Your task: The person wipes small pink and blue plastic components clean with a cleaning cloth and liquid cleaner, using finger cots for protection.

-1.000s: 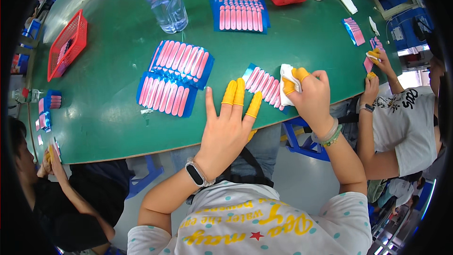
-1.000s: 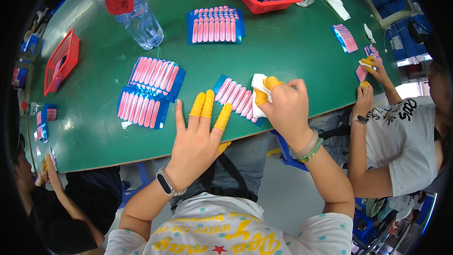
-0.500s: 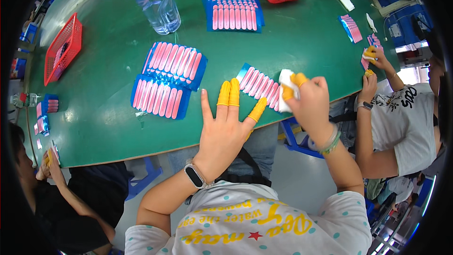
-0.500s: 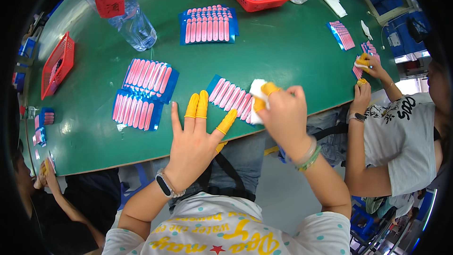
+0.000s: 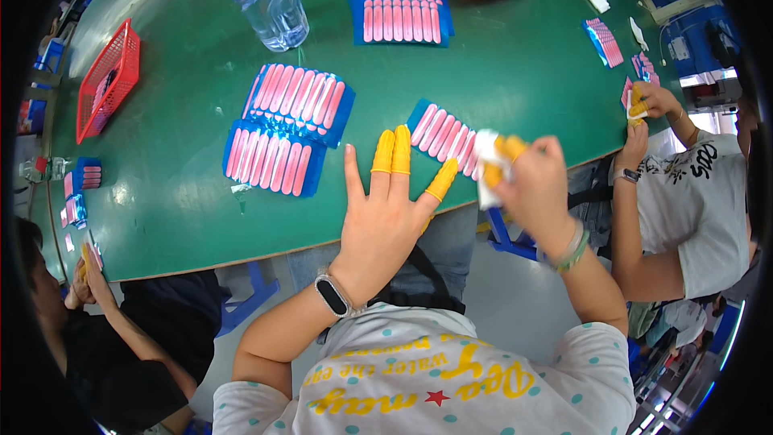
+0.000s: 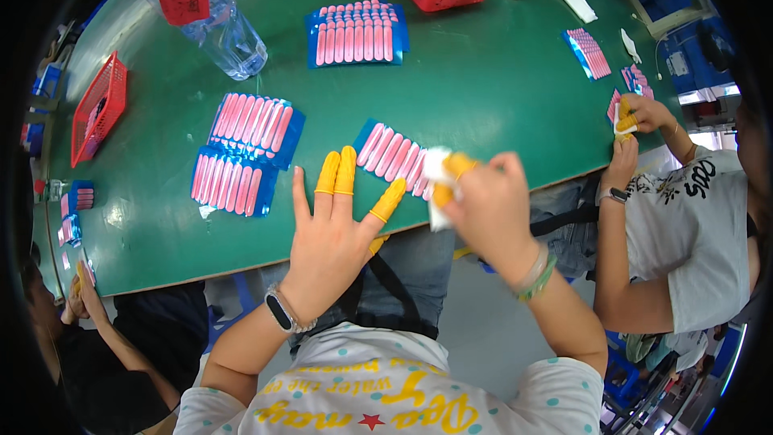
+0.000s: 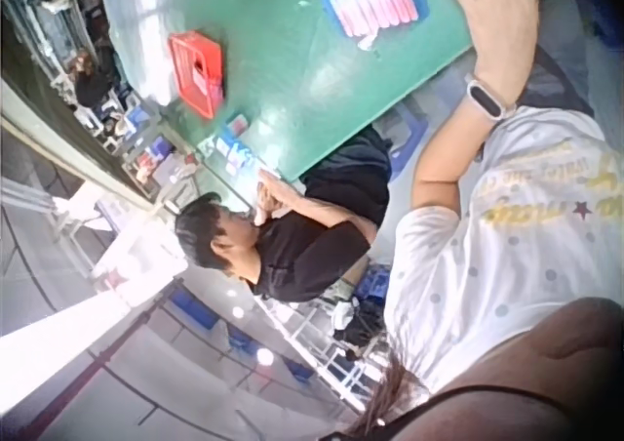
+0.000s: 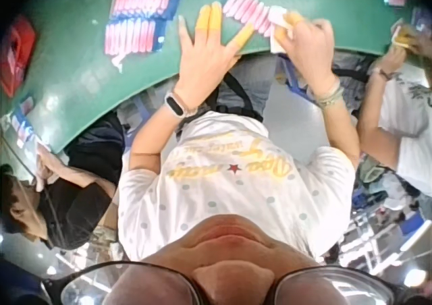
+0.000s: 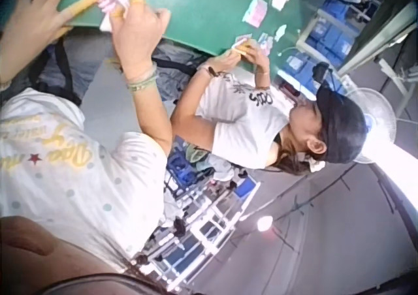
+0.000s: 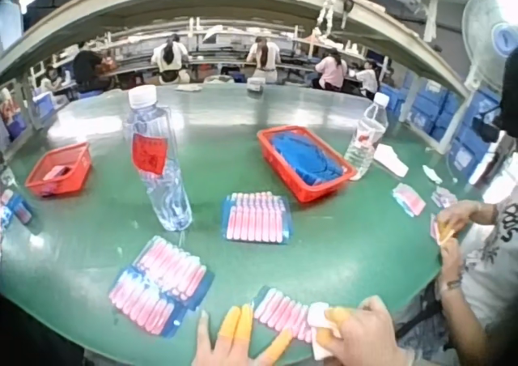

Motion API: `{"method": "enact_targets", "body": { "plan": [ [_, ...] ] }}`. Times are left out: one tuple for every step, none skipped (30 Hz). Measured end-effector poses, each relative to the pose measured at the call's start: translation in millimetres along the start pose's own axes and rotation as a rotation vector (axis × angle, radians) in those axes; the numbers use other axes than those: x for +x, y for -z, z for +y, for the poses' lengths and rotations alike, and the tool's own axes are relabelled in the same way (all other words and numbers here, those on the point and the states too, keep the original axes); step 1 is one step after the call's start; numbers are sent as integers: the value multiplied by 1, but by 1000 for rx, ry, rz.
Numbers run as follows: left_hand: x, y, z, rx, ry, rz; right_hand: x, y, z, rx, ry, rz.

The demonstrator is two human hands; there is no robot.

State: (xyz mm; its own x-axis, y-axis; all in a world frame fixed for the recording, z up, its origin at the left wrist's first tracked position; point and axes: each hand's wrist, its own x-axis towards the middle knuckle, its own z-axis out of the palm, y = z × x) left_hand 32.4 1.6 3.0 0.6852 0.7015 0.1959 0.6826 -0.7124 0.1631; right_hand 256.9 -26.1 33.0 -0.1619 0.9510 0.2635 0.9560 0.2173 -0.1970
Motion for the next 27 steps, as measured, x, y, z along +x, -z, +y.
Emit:
{"method": "enact_targets", "body": {
  "plan": [
    [-2, 0, 1, -4, -3, -6, 4, -2, 9, -6, -71, 45],
    [-2, 0, 0, -2, 3, -4, 3, -6, 14, -26, -82, 70],
    [-1, 0, 0, 0, 10, -1, 3, -9, 16, -46, -92, 95],
    [0, 1, 1, 0, 10, 2, -1, -8, 12, -48, -90, 97],
    [0, 1, 0, -9, 9, -1, -7, -7, 1, -32, -100, 73],
    [1, 1, 0, -23, 4, -4, -13, -5, -12, -20, -113, 49],
    [2, 0, 0, -25, 4, -4, -14, -3, -24, 18, -85, 72],
    [1, 0, 0, -22, 9, 6, -20, -4, -32, 55, -79, 63],
    [0, 0, 0, -17, 15, 17, -25, -5, -38, 94, -72, 55],
    [0, 0, 0, -15, 19, 16, -25, -5, -41, 119, -92, 57],
    [0, 1, -2, -35, 16, 13, -25, -5, -41, 123, -88, 58],
    [-1, 3, -3, -53, 15, 10, -24, -3, -39, 157, -135, 29],
    [-3, 4, -4, -44, 24, 12, -23, -1, -37, 192, -178, -1],
    [-6, 3, -4, -104, 22, 8, -20, -1, -35, 301, -279, 17],
    [-9, 4, -5, -162, 22, 5, -18, 0, -34, 413, -378, 31],
    [-14, 10, -7, -126, 52, 14, -19, -6, -30, 538, -510, 58],
    [-16, 19, -11, -112, 68, 19, -21, -12, -21, 628, -543, 83],
    [-19, 28, -16, -83, 138, 29, -16, -11, -23, 744, -568, 115],
    [-22, 38, -22, -54, 206, 40, -9, -10, -24, 860, -594, 146],
    [-24, 48, -34, -44, 241, 75, -6, -15, -21, 868, -590, 141],
    [-23, 59, -45, 17, 284, 73, -1, -19, -17, 885, -544, 187],
    [-21, 65, -56, 80, 327, 87, 2, -24, -14, 901, -500, 234],
    [-20, 68, -66, 148, 372, 104, 6, -30, -12, 909, -493, 231],
    [-20, 68, -72, 154, 376, 104, 9, -35, -11, 931, -502, 282],
    [-20, 65, -76, 188, 387, 97, 11, -39, -11, 949, -513, 335],
    [-19, 63, -80, 221, 395, 90, 12, -41, -12, 951, -514, 339],
    [-17, 61, -78, 221, 388, 91, 13, -43, -13, 1002, -547, 427]
  ]
}}
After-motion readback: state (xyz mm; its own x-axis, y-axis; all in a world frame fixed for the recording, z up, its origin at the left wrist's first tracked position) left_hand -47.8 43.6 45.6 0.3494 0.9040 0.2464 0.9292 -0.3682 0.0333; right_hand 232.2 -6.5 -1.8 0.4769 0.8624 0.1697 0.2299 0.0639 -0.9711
